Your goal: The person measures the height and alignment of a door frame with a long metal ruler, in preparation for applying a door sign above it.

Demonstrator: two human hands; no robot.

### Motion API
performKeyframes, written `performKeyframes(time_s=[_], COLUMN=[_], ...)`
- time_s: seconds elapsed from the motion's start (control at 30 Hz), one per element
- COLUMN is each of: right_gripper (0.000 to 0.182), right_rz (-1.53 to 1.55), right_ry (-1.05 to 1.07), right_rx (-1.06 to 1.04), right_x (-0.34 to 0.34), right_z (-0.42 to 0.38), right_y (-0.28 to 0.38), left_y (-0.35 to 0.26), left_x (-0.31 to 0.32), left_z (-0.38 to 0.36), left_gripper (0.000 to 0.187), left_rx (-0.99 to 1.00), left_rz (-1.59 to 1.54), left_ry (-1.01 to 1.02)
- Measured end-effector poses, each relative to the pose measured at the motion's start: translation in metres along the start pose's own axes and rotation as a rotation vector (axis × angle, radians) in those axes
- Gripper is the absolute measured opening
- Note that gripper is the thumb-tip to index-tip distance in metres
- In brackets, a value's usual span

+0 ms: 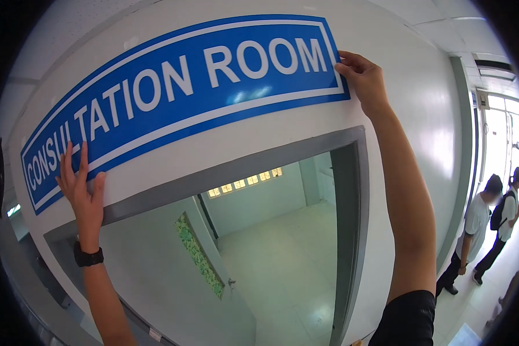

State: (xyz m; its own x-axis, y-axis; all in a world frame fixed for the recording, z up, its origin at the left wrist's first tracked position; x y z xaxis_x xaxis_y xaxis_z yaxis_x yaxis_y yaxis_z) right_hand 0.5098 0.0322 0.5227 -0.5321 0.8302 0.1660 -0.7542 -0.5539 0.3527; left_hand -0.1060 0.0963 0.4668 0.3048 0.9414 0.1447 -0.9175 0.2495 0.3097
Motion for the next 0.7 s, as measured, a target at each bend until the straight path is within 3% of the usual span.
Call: performKeyframes(time_s=[0.3, 0.4, 0.53, 0.6, 0.7], right_gripper=[0.041, 0.052, 0.060, 0.064, 0.064], right_rz=[-0.003, -0.007, -0.190, -0.208, -0.129], right_ry=[0.091, 0.158, 0.082, 0.055, 0.142], right_rx=[-0.047, -0.093, -0.225, -0.195, -0.163], right_x=[-0.002, -0.003, -0.008, -0.008, -0.007], right_z=[0.010, 0.023, 0.040, 0.059, 0.067], right_y=[-0.015, -0.041, -0.074, -0.116, -0.129], left_y=[-0.013, -0.022, -0.019, -0.018, -0.021], left_x=[-0.008, -0.014, -0.014, -0.015, -0.015], left_z=[0.007, 0.009, 0.009, 0.009, 0.009], left_gripper=[0.062, 0.060, 0.065, 0.065, 0.064], left_rx=[-0.036, 0.000, -0.090, -0.113, -0.096], left_rz=[-0.063, -0.138, -0.198, -0.186, -0.238], left_ry=[0.038, 0.006, 0.000, -0.005, -0.017])
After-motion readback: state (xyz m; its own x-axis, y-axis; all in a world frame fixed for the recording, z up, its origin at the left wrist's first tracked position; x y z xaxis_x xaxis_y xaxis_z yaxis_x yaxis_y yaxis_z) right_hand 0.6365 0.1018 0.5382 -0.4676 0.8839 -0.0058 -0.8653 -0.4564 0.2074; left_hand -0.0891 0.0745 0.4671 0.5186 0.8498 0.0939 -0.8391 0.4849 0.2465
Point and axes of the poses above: each hand's wrist, its own z-axis towards the middle knuckle, its own x-axis out of the palm, y = z × x, the point moved 5 cm from there along z, towards the middle knuckle, and after that the axes turned 12 degrees about -z, right-handed, at the moved point
